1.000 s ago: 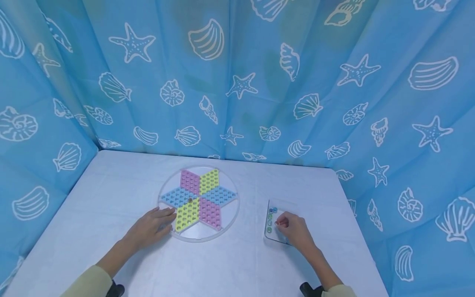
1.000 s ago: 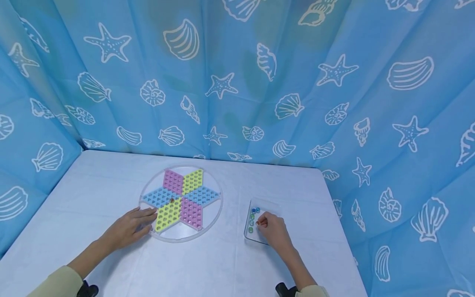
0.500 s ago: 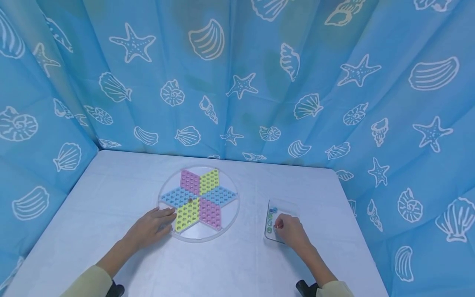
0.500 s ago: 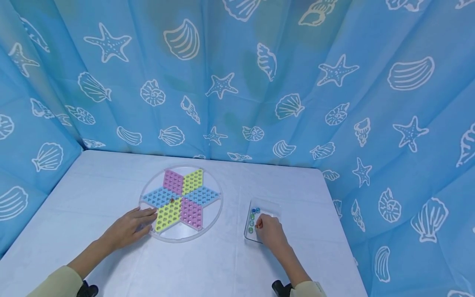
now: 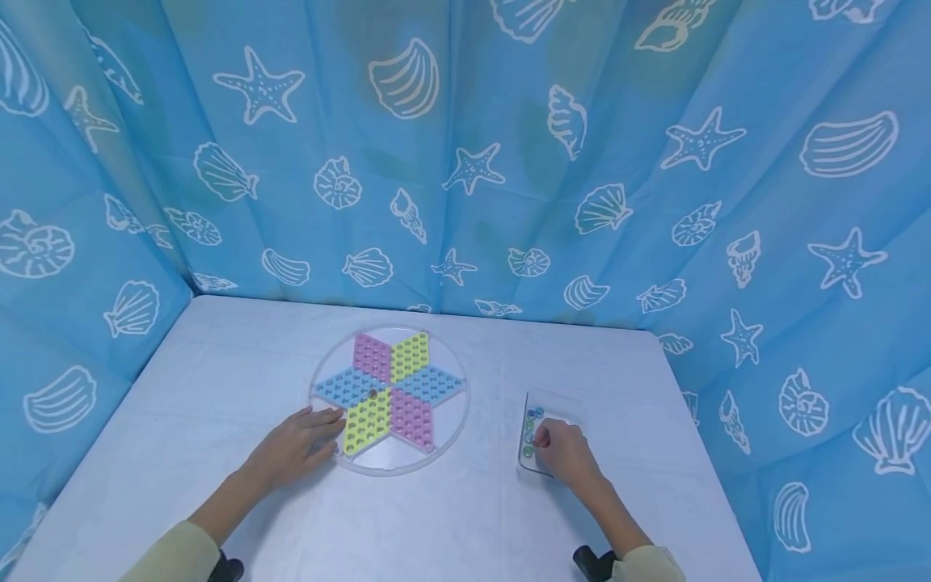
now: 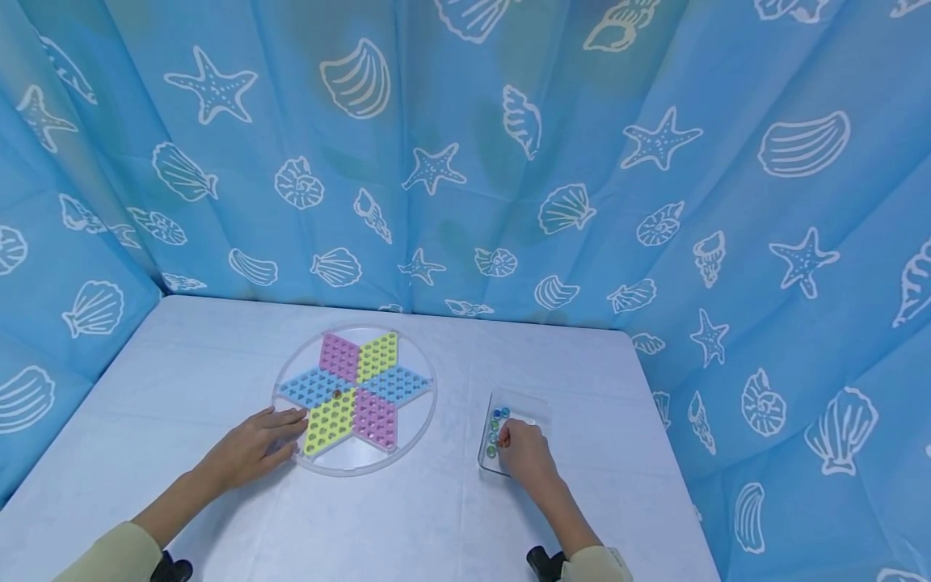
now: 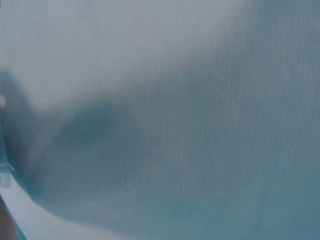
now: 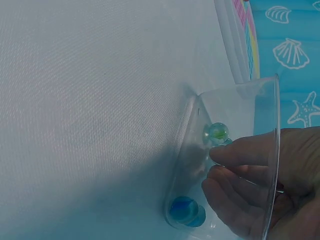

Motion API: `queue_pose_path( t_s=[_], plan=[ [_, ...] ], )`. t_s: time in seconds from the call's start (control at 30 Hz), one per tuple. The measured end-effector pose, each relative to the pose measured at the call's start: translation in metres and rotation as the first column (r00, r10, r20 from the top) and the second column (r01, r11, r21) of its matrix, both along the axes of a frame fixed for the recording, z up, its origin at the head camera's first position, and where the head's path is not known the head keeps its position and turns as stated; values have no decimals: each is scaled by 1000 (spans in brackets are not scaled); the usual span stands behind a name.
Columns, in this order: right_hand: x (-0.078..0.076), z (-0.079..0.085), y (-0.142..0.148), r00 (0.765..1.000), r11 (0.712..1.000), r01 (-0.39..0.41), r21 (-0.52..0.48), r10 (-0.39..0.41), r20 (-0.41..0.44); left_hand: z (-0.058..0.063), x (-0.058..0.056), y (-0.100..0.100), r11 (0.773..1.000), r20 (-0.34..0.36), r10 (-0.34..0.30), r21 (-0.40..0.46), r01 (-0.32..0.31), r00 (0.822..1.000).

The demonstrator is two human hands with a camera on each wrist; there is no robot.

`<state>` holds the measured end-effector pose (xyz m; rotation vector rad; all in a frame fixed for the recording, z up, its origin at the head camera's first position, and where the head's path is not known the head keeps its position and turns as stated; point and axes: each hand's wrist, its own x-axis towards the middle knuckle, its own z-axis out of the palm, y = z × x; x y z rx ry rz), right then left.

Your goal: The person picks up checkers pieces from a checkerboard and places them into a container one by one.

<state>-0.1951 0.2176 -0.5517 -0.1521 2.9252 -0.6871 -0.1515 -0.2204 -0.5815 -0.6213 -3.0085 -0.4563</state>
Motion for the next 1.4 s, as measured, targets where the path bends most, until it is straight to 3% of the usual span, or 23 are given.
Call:
queue_pose_path(
  t_s=[0.23, 0.8, 1.03, 1.4],
  plan=[
    [-2, -7, -1, 1000, 1000, 2, -13, -2, 2, 0, 0, 0, 1000, 4, 0, -3, 0, 1000],
    [0, -4, -1, 999, 1000, 3, -12, -3, -32, 0, -1, -1, 1000, -31, -6, 12, 6, 999],
    [0, 4, 1, 998, 1000, -6, -2, 6, -69, 0, 0, -1, 1000, -17, -4, 14, 5, 1000],
    [1, 29, -1, 991, 996, -21, -89, 9, -136, -2, 0, -2, 1000, -13, -1, 8, 1, 1000]
  ],
)
